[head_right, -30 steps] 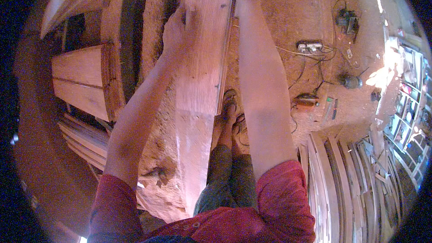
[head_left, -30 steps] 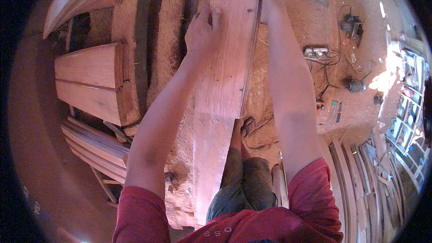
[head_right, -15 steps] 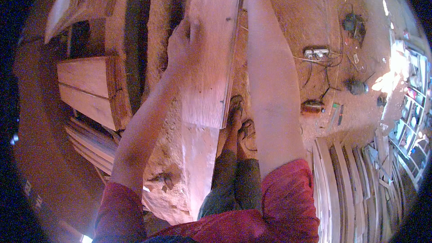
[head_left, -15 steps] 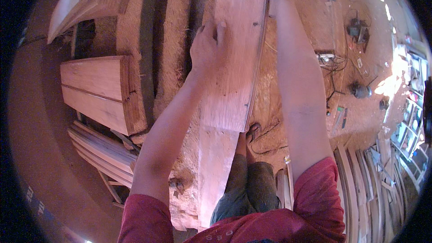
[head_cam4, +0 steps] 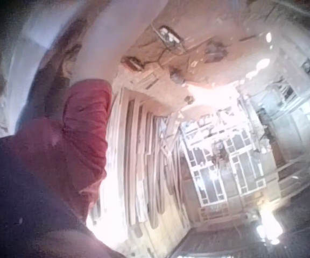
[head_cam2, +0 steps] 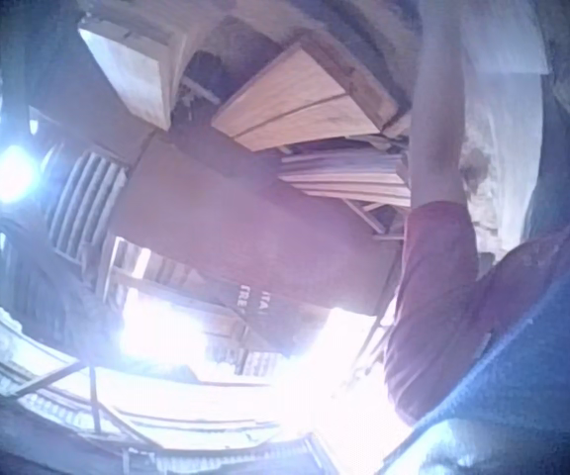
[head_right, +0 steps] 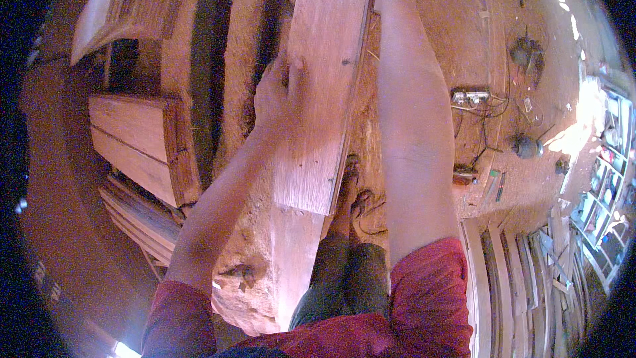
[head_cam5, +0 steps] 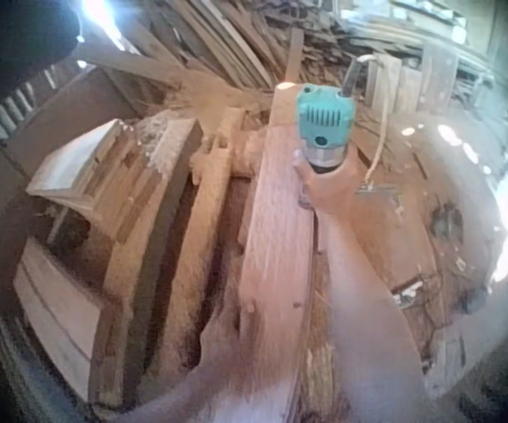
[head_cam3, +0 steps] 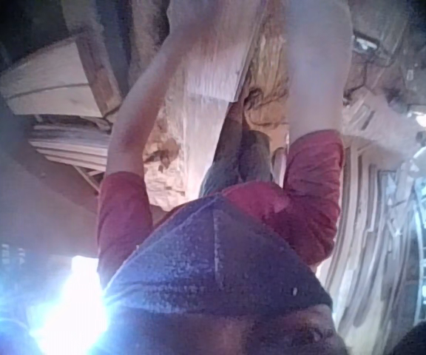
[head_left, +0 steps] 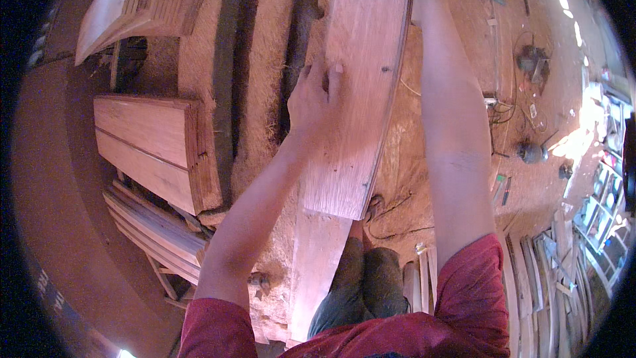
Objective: The person uses a handheld router to shape the edges of a wooden board, moving the tool along the length of the wood while holding it steady with the other hand.
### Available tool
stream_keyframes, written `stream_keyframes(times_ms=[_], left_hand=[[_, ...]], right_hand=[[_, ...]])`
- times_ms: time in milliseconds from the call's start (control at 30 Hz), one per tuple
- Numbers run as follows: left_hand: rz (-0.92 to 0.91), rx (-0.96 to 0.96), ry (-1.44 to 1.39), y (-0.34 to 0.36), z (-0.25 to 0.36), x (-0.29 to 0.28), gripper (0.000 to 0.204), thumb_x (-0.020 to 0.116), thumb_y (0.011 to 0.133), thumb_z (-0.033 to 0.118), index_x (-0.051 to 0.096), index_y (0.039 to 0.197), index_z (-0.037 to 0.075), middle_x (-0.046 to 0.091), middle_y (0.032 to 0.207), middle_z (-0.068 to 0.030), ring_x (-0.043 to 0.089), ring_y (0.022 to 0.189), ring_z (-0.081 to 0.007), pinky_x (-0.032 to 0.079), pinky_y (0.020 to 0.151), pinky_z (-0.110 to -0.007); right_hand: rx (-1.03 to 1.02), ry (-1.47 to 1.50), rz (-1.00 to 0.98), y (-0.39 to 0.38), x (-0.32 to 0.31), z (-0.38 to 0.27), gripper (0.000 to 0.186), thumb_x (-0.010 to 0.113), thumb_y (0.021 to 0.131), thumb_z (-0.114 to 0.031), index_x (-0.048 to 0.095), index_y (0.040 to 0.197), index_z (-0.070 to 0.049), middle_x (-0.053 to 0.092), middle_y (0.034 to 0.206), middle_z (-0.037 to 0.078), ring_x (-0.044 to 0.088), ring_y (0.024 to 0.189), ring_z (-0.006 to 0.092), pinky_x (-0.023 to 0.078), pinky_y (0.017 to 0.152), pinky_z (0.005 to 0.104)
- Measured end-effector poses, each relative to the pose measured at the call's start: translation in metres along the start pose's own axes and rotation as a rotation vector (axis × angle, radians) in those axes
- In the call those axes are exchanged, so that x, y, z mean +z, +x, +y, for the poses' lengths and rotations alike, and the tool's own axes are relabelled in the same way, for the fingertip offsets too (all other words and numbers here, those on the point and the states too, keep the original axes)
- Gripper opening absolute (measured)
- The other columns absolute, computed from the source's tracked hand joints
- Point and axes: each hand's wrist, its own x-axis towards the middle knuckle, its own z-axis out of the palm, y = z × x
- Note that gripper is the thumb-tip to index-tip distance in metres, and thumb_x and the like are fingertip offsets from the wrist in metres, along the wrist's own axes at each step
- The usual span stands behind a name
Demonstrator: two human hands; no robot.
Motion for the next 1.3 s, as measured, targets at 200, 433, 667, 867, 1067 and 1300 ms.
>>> stream_keyframes(times_ms=[200,433,667,867,1067,1300], left_hand=[[-0.023,-0.005,-0.097,0.000,0.000,-0.001,0.058,0.047,0.103,0.044,0.058,0.132,-0.005,0.061,0.126,-0.0309,0.057,0.120,-0.0473,0.045,0.104,-0.050],[-0.061,-0.016,-0.033,0.003,-0.001,0.000,0.054,0.044,0.102,0.041,0.050,0.141,0.004,0.059,0.123,-0.0299,0.063,0.106,-0.0479,0.051,0.091,-0.054],[-0.080,-0.090,-0.067,0.000,0.010,-0.009,0.055,0.048,0.102,0.040,0.052,0.138,-0.001,0.059,0.124,-0.0339,0.059,0.113,-0.0519,0.050,0.095,-0.054],[-0.076,-0.057,-0.015,0.004,0.004,-0.005,0.054,0.049,0.102,0.039,0.052,0.139,-0.001,0.059,0.126,-0.0303,0.063,0.108,-0.0476,0.053,0.090,-0.052],[-0.051,-0.068,-0.088,0.002,0.008,-0.007,0.049,0.051,0.102,0.036,0.056,0.132,-0.003,0.061,0.121,-0.0326,0.061,0.108,-0.0495,0.053,0.090,-0.051],[-0.018,0.019,-0.038,0.004,0.003,-0.003,0.051,0.052,0.101,0.035,0.055,0.137,-0.001,0.060,0.122,-0.0308,0.065,0.103,-0.0474,0.056,0.084,-0.050]], right_hand=[[-0.008,-0.073,0.056,0.012,0.018,0.008,0.064,0.089,0.066,-0.035,0.064,0.112,0.001,0.072,0.094,0.022,0.072,0.088,0.0372,0.057,0.078,0.0454],[0.107,0.014,0.014,0.034,0.038,0.020,0.064,0.089,0.067,-0.035,0.063,0.113,0.000,0.072,0.090,0.018,0.072,0.083,0.0318,0.057,0.075,0.0431],[0.302,0.140,-0.137,0.069,0.070,0.041,0.044,0.086,0.075,-0.025,0.061,0.103,-0.003,0.067,0.071,0.007,0.065,0.057,0.0151,0.053,0.054,0.0327],[0.204,0.267,-0.078,0.087,0.095,0.056,0.038,0.085,0.076,-0.024,0.061,0.096,-0.003,0.066,0.069,0.005,0.064,0.056,0.0144,0.052,0.052,0.0316],[-0.005,0.115,-0.004,0.106,0.111,0.078,0.042,0.087,0.072,-0.023,0.064,0.099,0.000,0.070,0.079,0.009,0.068,0.066,0.0195,0.055,0.061,0.0356],[0.194,0.182,-0.124,0.111,0.103,0.070,0.052,0.087,0.071,-0.026,0.062,0.108,0.001,0.071,0.086,0.012,0.070,0.075,0.0238,0.056,0.070,0.0384]])
